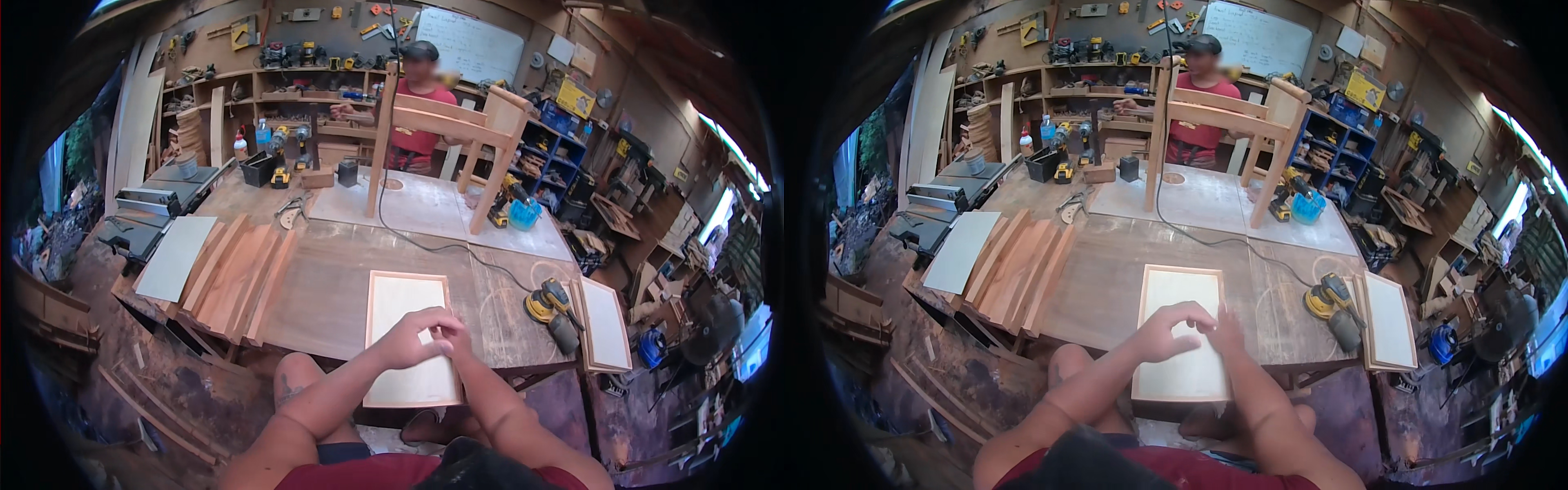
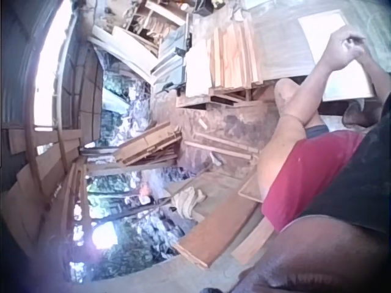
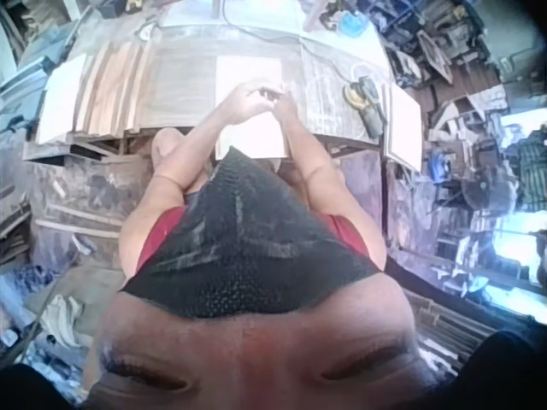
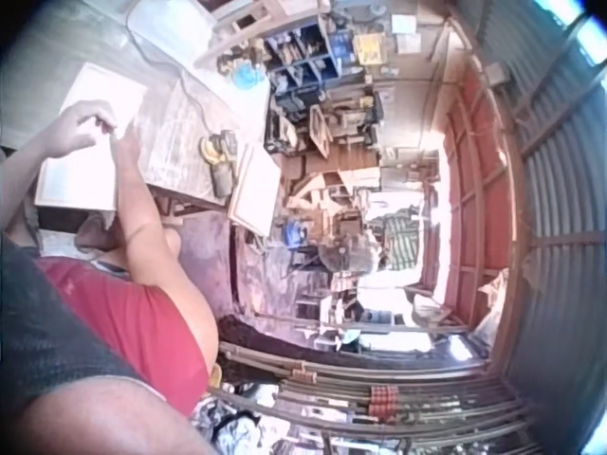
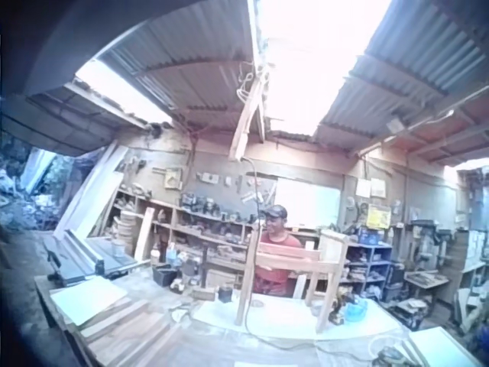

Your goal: The person sands the edges of a wooden frame with sandpaper, then fits a wooden panel into the frame and presses it into place by hand.

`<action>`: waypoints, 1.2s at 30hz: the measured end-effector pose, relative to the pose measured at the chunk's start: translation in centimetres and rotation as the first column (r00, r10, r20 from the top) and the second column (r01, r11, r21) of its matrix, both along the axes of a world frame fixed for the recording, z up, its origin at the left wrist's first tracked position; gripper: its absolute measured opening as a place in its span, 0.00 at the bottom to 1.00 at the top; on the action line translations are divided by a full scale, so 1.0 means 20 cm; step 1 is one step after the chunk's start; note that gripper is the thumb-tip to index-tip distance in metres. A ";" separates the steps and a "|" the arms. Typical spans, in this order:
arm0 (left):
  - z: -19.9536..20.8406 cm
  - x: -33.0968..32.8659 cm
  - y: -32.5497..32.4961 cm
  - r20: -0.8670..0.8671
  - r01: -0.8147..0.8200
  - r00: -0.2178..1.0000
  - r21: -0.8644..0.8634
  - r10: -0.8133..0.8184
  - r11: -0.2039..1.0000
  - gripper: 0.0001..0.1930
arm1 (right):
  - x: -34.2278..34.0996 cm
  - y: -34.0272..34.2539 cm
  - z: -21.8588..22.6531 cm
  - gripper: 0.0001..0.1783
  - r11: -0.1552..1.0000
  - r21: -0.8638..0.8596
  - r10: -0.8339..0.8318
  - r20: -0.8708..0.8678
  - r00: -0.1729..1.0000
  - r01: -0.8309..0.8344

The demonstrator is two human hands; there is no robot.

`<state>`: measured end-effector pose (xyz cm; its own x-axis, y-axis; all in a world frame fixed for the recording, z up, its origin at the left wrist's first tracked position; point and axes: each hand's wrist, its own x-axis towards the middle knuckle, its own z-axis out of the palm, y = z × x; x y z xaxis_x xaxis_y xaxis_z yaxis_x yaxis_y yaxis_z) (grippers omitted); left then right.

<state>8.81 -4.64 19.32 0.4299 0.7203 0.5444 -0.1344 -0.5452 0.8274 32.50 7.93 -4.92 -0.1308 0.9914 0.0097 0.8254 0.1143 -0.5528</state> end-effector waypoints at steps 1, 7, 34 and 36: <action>0.10 0.00 -0.04 0.083 0.050 0.995 0.165 -0.064 0.985 0.15 | 0.00 0.00 -0.01 0.49 0.999 -0.030 0.011 -0.045 0.999 -0.013; 0.50 0.04 -0.22 0.262 0.500 0.641 0.570 -0.721 0.652 0.22 | -0.03 -0.08 0.06 0.50 0.987 0.157 -0.053 0.117 0.992 0.035; 0.21 0.28 -0.22 0.243 0.725 0.619 0.188 -0.747 0.662 0.23 | -0.02 -0.09 0.11 0.50 0.979 0.200 -0.044 0.018 0.999 0.039; -0.07 0.22 0.03 -0.066 0.229 0.971 -0.041 -0.231 0.973 0.16 | -0.02 -0.08 0.11 0.50 0.982 0.181 -0.065 0.088 0.994 0.048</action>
<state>13.12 -4.00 17.95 0.6220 0.6148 0.4849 -0.1946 -0.4784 0.8563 32.20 6.32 -2.75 -0.0834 0.9806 0.1774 0.8804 0.1559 -0.4478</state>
